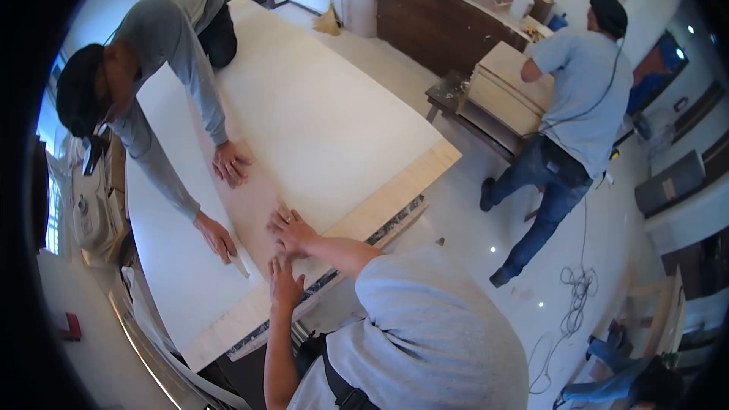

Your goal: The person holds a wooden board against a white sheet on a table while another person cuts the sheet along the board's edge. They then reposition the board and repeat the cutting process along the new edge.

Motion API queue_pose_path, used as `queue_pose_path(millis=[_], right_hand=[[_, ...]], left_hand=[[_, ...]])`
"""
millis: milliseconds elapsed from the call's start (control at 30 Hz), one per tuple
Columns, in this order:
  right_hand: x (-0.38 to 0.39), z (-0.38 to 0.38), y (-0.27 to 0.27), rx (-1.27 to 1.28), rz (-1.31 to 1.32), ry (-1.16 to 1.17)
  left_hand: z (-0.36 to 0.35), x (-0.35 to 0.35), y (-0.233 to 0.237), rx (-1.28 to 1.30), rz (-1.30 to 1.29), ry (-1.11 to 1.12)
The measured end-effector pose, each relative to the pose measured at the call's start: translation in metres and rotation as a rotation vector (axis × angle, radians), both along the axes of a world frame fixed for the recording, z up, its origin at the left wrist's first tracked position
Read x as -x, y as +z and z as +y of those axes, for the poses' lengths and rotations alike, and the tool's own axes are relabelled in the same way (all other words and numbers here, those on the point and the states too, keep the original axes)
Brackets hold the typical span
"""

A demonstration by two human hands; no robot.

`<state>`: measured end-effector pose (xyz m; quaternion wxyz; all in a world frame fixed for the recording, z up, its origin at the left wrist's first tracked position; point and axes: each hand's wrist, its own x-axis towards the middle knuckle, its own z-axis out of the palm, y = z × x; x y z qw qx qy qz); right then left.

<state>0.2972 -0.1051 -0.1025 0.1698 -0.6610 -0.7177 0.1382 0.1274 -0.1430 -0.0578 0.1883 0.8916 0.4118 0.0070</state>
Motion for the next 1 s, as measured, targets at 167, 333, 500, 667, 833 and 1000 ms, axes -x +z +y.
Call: queue_pose_path(millis=[167, 333, 500, 667, 833, 1000], right_hand=[[-0.0009, -0.0018, 0.0029, -0.004, -0.016, 0.0], [-0.0005, -0.0014, 0.001, -0.007, -0.005, -0.003], [-0.0008, -0.0008, 0.0026, 0.003, -0.013, -0.001], [-0.0009, -0.0006, 0.0013, -0.008, -0.012, -0.001], [-0.0012, -0.0009, 0.0038, -0.013, -0.002, -0.002], [-0.0014, -0.0021, 0.0034, -0.03, 0.013, -0.003]], left_hand=[[-0.001, -0.0005, 0.0014, -0.005, -0.018, -0.003], [-0.001, 0.0008, -0.0003, -0.005, 0.001, 0.005], [0.0, 0.0005, -0.0008, 0.001, 0.003, 0.004], [-0.0003, 0.0, 0.0003, 0.009, 0.013, 0.01], [0.0004, -0.0012, 0.0041, 0.024, 0.017, 0.01], [0.001, -0.0005, 0.0024, 0.02, 0.017, 0.003]])
